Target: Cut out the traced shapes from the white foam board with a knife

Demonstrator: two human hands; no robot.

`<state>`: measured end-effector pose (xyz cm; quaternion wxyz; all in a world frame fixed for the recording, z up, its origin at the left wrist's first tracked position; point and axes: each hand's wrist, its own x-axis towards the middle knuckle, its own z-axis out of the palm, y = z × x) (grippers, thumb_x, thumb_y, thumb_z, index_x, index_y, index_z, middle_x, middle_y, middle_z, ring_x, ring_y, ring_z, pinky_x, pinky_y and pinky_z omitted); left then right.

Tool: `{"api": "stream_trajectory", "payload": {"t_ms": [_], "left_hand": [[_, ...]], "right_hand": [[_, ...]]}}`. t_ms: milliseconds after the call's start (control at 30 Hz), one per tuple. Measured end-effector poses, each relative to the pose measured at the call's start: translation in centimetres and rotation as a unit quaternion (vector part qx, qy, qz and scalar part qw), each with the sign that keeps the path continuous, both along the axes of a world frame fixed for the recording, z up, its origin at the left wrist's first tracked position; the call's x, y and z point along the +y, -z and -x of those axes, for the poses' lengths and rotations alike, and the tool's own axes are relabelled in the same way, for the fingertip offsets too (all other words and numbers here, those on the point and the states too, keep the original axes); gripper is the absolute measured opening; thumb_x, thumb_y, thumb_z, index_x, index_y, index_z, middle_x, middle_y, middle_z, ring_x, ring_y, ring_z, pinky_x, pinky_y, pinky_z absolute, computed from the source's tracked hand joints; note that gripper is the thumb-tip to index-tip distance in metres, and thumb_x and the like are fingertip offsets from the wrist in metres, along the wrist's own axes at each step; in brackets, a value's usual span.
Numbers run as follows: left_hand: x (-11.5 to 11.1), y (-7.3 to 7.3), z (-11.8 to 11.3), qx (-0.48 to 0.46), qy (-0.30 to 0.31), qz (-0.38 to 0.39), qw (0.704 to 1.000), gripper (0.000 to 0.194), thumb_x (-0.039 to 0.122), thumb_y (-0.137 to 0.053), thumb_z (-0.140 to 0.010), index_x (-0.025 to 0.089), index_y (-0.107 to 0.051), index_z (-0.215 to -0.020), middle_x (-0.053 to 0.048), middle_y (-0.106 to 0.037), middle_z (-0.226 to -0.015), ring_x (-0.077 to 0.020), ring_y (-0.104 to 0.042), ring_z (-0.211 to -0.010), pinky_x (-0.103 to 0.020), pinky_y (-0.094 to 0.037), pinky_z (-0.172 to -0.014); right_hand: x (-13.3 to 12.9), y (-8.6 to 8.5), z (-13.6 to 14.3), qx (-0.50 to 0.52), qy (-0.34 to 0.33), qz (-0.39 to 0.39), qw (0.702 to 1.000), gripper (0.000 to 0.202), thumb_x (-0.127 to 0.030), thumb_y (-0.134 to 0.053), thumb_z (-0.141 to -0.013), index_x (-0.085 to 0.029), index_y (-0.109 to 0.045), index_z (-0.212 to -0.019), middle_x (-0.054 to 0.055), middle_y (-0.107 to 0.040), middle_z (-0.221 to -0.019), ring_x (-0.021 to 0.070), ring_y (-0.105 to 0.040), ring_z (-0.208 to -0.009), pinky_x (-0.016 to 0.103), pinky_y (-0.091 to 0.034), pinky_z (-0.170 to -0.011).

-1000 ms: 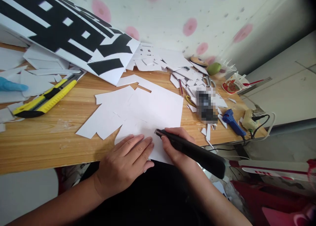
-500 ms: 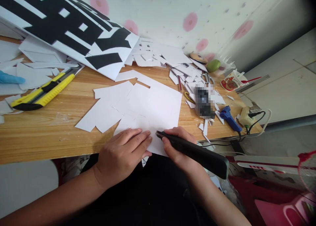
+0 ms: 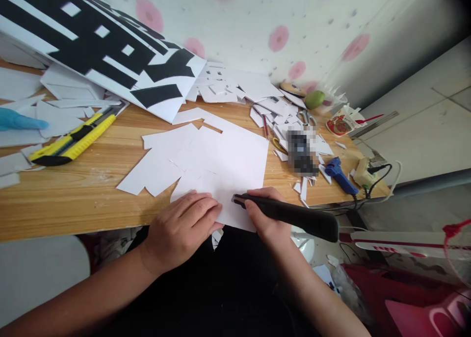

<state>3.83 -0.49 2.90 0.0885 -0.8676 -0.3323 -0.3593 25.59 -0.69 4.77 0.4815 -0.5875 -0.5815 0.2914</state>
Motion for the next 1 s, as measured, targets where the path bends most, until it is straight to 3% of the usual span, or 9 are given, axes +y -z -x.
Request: {"api": "stream_trajectory", "payload": {"t_ms": [133, 300, 367, 733, 1000], "left_hand": [[0.0, 0.0, -0.1, -0.008, 0.009, 0.010, 1.000, 0.019, 0.018, -0.073, -0.089, 0.012, -0.070, -0.107, -0.006, -0.073, -0.103, -0.0227, -0.069, -0.103, -0.041, -0.054, -0.100], [-0.1, -0.1, 0.0, 0.002, 0.003, -0.005, 1.000, 0.020, 0.019, -0.073, -0.089, 0.011, -0.070, -0.108, -0.006, -0.074, -0.103, -0.0232, -0.069, -0.102, -0.042, -0.053, -0.102], [-0.1, -0.1, 0.0, 0.007, 0.003, -0.007, 1.000, 0.020, 0.018, -0.072, -0.089, 0.011, -0.070, -0.108, -0.007, -0.074, -0.103, -0.0226, -0.069, -0.102, -0.041, -0.053, -0.102], [-0.1, -0.2, 0.0, 0.008, 0.008, -0.003, 1.000, 0.015, 0.013, -0.067, -0.091, 0.009, -0.071, -0.106, -0.008, -0.074, -0.104, -0.0250, -0.068, -0.104, -0.043, -0.055, -0.098], [0.0, -0.6, 0.0, 0.008, 0.006, 0.005, 1.000, 0.015, 0.014, -0.064, -0.093, 0.011, -0.071, -0.106, -0.008, -0.075, -0.104, -0.0250, -0.068, -0.102, -0.042, -0.054, -0.096]], "right_hand": [[0.9, -0.5, -0.6, 0.056, 0.013, -0.050, 0.997, 0.015, -0.037, -0.075, -0.079, -0.026, -0.073, -0.088, 0.002, -0.076, -0.081, 0.0197, -0.071, -0.068, 0.035, -0.059, -0.066], [2.9, -1.6, -0.9, -0.022, -0.156, -0.027, 0.987, 0.016, -0.034, -0.077, -0.079, -0.027, -0.076, -0.092, 0.001, -0.078, -0.085, 0.0191, -0.073, -0.076, 0.033, -0.059, -0.071], [3.4, -1.6, -0.9, -0.029, -0.187, -0.014, 0.982, 0.013, -0.033, -0.076, -0.080, -0.027, -0.076, -0.092, 0.001, -0.079, -0.086, 0.0187, -0.073, -0.076, 0.032, -0.060, -0.071], [3.5, -1.3, -0.8, -0.033, -0.207, -0.006, 0.978, 0.014, -0.032, -0.075, -0.081, -0.026, -0.076, -0.093, 0.001, -0.080, -0.086, 0.0174, -0.074, -0.074, 0.029, -0.060, -0.069], [3.7, -1.5, -0.9, -0.141, -0.243, -0.099, 0.955, 0.012, -0.026, -0.073, -0.082, -0.023, -0.072, -0.094, 0.002, -0.080, -0.084, 0.0156, -0.074, -0.070, 0.025, -0.058, -0.065]]}}
